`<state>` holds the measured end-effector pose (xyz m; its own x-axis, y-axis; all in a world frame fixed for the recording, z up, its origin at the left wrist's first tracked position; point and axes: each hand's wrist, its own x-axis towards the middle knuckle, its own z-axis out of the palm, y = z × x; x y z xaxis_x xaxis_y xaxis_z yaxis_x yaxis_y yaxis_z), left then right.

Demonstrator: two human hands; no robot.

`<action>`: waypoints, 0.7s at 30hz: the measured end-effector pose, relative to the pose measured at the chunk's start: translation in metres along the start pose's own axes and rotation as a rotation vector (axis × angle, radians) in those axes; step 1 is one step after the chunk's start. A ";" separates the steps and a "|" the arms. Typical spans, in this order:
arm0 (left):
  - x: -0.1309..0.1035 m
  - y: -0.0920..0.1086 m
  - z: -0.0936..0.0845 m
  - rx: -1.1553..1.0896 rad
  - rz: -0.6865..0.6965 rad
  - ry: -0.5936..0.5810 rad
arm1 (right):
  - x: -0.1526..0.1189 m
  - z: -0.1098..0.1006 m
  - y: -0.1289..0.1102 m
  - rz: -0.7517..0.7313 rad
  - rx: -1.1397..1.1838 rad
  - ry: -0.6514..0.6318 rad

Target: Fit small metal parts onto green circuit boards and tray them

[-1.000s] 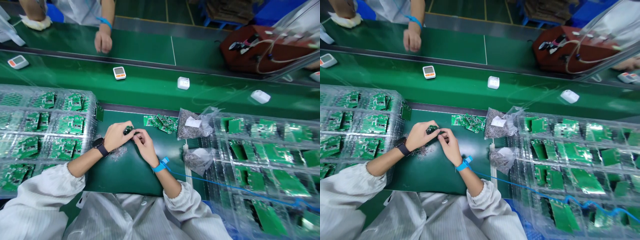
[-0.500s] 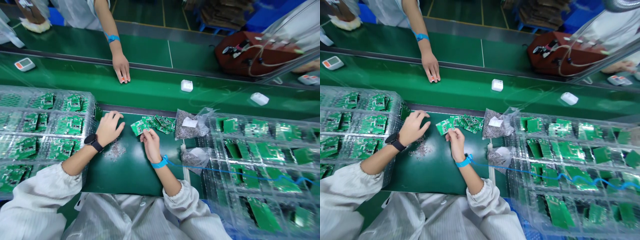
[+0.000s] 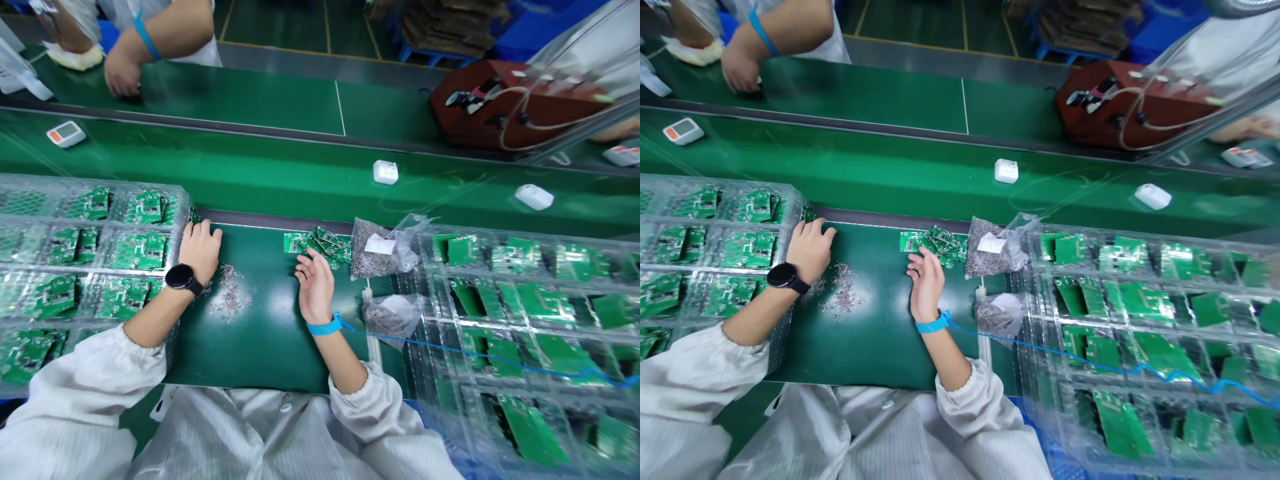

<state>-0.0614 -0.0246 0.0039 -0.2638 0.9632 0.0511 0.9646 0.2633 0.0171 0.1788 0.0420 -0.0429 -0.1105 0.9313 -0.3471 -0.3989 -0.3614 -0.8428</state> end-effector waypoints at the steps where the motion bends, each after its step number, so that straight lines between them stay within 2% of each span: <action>1: 0.001 0.000 0.000 0.011 0.015 -0.002 | 0.000 0.000 0.001 -0.004 -0.037 -0.035; 4: 0.004 0.000 -0.001 0.026 0.032 0.010 | -0.005 0.002 0.005 -0.076 -0.254 -0.204; 8: 0.006 0.001 0.000 -0.008 -0.016 0.037 | -0.017 0.006 0.010 -0.267 -0.700 -0.512; 12: 0.006 0.000 0.001 -0.011 -0.051 -0.056 | -0.028 0.009 0.014 -0.453 -1.031 -0.739; 15: 0.007 -0.001 -0.002 -0.001 -0.062 -0.094 | -0.031 0.009 0.014 -0.467 -1.087 -0.822; 21: 0.012 -0.002 -0.005 -0.087 -0.028 -0.053 | -0.036 0.007 0.015 -0.498 -1.089 -1.019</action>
<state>-0.0661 -0.0133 0.0097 -0.2879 0.9576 -0.0039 0.9523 0.2868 0.1044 0.1706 0.0034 -0.0402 -0.8959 0.4371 0.0792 0.1912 0.5403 -0.8194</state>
